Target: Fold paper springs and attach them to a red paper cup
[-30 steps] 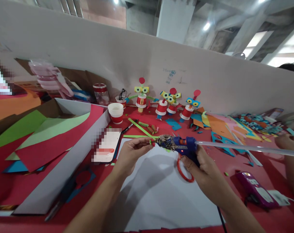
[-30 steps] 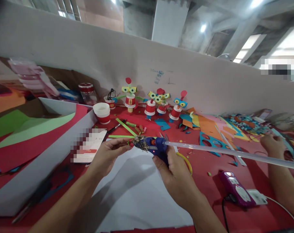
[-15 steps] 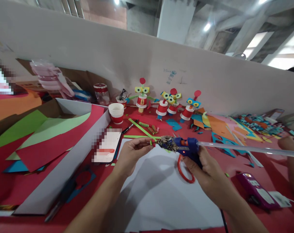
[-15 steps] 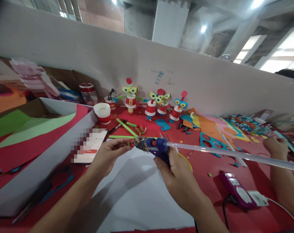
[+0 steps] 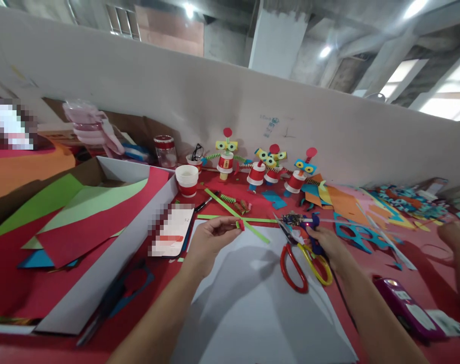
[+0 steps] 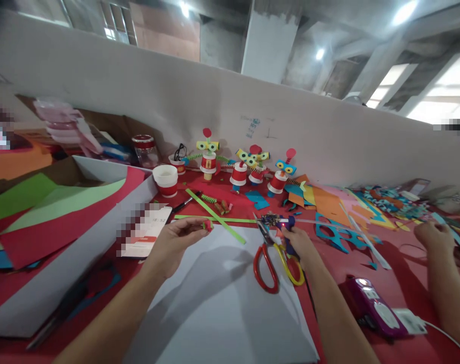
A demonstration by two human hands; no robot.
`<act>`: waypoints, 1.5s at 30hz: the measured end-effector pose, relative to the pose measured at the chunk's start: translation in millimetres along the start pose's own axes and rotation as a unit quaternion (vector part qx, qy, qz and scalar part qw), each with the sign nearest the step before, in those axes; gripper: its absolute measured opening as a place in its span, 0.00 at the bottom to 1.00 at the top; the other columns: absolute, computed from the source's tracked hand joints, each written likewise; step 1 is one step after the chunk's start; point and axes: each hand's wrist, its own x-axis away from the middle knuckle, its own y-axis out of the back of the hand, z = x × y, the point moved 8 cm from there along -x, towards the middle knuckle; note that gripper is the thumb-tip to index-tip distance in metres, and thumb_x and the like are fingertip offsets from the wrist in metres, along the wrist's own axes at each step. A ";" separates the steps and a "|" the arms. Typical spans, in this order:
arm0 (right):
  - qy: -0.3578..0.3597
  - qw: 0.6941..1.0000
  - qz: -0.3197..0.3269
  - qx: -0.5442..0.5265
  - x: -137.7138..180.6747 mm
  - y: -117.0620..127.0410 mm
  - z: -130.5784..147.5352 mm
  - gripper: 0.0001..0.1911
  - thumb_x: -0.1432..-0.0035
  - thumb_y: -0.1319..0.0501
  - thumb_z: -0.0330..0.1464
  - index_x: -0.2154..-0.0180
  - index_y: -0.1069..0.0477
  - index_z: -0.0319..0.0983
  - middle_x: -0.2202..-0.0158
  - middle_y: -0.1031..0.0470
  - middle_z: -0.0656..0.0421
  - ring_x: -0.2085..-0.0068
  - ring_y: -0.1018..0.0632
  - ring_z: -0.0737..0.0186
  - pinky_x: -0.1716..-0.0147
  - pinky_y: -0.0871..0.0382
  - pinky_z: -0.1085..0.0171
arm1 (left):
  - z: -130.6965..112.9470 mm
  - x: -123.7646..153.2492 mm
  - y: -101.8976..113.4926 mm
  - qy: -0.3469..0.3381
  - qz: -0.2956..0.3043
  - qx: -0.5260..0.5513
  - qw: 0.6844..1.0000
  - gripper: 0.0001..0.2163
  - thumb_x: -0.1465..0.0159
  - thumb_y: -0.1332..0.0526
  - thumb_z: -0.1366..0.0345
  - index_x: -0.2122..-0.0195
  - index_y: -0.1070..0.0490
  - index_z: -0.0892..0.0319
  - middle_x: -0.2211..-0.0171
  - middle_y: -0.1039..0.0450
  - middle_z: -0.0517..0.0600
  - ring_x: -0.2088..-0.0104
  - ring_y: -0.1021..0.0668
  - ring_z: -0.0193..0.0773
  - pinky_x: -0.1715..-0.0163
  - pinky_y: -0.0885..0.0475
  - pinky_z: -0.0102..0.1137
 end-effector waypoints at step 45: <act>0.087 0.911 0.114 -0.387 95.2 -139.0 63.7 0.10 0.58 0.30 0.34 0.69 0.23 0.38 0.74 0.22 0.60 0.72 0.24 0.66 0.67 0.28 0.64 | 17.6 0.4 0.2 0.015 -0.022 0.022 0.999 0.10 0.52 0.28 0.67 0.68 0.20 0.59 0.70 0.19 0.50 0.69 0.22 0.34 0.62 0.27 0.29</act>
